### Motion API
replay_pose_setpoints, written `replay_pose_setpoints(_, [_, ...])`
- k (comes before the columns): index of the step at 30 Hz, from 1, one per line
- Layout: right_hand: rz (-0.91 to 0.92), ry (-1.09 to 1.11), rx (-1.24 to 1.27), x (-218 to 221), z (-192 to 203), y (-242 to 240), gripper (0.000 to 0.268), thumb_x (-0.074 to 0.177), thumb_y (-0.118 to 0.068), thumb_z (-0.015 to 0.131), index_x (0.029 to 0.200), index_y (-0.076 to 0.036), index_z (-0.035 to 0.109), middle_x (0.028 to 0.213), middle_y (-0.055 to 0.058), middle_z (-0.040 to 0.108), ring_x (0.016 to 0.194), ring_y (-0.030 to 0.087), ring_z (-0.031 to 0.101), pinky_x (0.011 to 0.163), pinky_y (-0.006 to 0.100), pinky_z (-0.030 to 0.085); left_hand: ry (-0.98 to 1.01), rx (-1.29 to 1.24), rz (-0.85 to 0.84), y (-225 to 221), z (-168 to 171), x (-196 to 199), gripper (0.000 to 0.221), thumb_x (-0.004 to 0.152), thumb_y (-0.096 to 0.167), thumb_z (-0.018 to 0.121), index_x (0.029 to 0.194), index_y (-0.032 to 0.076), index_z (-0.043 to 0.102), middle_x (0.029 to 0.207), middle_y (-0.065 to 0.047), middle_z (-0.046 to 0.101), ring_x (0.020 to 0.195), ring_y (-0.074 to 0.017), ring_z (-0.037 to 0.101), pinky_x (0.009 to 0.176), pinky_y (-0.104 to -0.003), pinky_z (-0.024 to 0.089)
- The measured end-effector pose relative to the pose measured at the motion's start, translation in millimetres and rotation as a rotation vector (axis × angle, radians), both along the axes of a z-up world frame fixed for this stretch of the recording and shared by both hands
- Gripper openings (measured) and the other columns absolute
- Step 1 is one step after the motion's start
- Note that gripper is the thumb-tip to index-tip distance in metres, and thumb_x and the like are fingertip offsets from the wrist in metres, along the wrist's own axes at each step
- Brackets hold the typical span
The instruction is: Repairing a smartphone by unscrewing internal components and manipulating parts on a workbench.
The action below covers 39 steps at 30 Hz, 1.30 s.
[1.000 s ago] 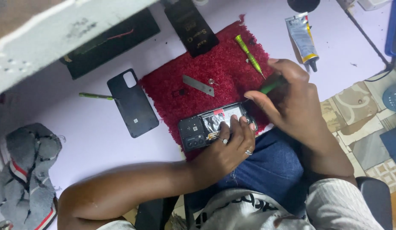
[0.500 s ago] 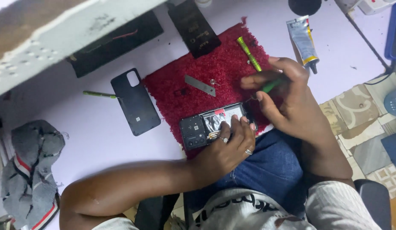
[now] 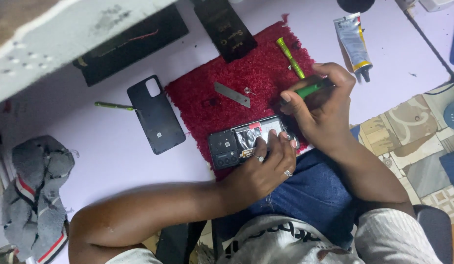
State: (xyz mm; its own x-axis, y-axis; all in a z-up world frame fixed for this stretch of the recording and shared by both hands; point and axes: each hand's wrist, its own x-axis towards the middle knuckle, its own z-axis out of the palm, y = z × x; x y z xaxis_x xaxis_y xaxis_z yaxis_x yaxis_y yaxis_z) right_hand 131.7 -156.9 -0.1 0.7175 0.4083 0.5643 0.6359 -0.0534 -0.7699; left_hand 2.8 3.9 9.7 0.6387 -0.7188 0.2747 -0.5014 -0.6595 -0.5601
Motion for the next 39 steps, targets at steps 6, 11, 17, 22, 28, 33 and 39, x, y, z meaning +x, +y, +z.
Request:
replay_pose_setpoints(6, [-0.044,-0.024,-0.008,-2,-2,-2,0.053,0.11,0.006,0.069,0.141,-0.002,0.028,0.14,0.025,0.028,0.086,0.034,0.075,0.068,0.038,0.07,-0.003,0.026,0.017,0,2,-1,0.044,0.115,0.018,0.032,0.145,-0.003,0.057,0.134,-0.022,0.063,0.124,-0.0346,0.065,0.103,-0.042,0.053])
replay_pose_setpoints(11, [-0.017,0.094,0.069,-4,5,-2,0.052,0.111,0.008,0.066,0.138,-0.01,0.025,0.094,0.026,0.058,0.066,0.029,0.069,0.059,0.032,0.062,0.183,-0.32,-0.005,1,2,3,0.053,0.108,0.037,0.049,0.14,-0.004,0.06,0.131,-0.02,0.064,0.124,-0.034,0.063,0.102,-0.041,0.052])
replay_pose_setpoints(17, [0.013,0.227,0.172,2,9,-7,0.052,0.113,0.003,0.064,0.141,-0.014,0.023,0.086,0.02,0.061,0.057,0.027,0.065,0.051,0.031,0.056,0.656,-1.094,0.127,15,9,35,0.024,0.105,0.008,0.064,0.126,0.0,0.072,0.116,-0.016,0.069,0.103,-0.0293,0.067,0.086,-0.039,0.055])
replay_pose_setpoints(22, [0.045,0.252,0.201,3,11,-9,0.048,0.115,0.001,0.062,0.141,-0.012,0.023,0.084,0.021,0.061,0.059,0.027,0.067,0.055,0.031,0.056,0.698,-1.3,0.173,26,-8,49,0.027,0.109,-0.003,0.05,0.126,-0.005,0.07,0.127,-0.019,0.063,0.111,-0.0286,0.071,0.093,-0.035,0.064])
replay_pose_setpoints(28, [0.004,0.337,0.241,8,15,-10,0.05,0.11,-0.004,0.065,0.14,-0.013,0.026,0.083,0.017,0.062,0.054,0.024,0.066,0.051,0.028,0.059,0.785,-1.374,0.206,25,-7,56,0.026,0.111,0.014,0.049,0.117,-0.005,0.066,0.129,-0.02,0.061,0.111,-0.0281,0.067,0.084,-0.036,0.062])
replay_pose_setpoints(33, [0.06,0.275,0.22,8,10,-11,0.049,0.114,0.002,0.063,0.141,-0.012,0.024,0.081,0.019,0.06,0.056,0.026,0.066,0.053,0.031,0.059,0.658,-1.267,0.131,28,-15,57,0.015,0.105,0.009,0.065,0.101,-0.001,0.075,0.111,-0.013,0.066,0.107,-0.0283,0.065,0.094,-0.043,0.055])
replay_pose_setpoints(39, [0.073,0.266,0.233,8,6,-13,0.051,0.112,0.002,0.064,0.142,-0.011,0.025,0.084,0.02,0.063,0.056,0.026,0.067,0.051,0.03,0.061,0.695,-1.266,0.141,29,-12,56,0.012,0.103,0.006,0.066,0.099,-0.001,0.074,0.11,-0.013,0.066,0.104,-0.0273,0.066,0.088,-0.041,0.055])
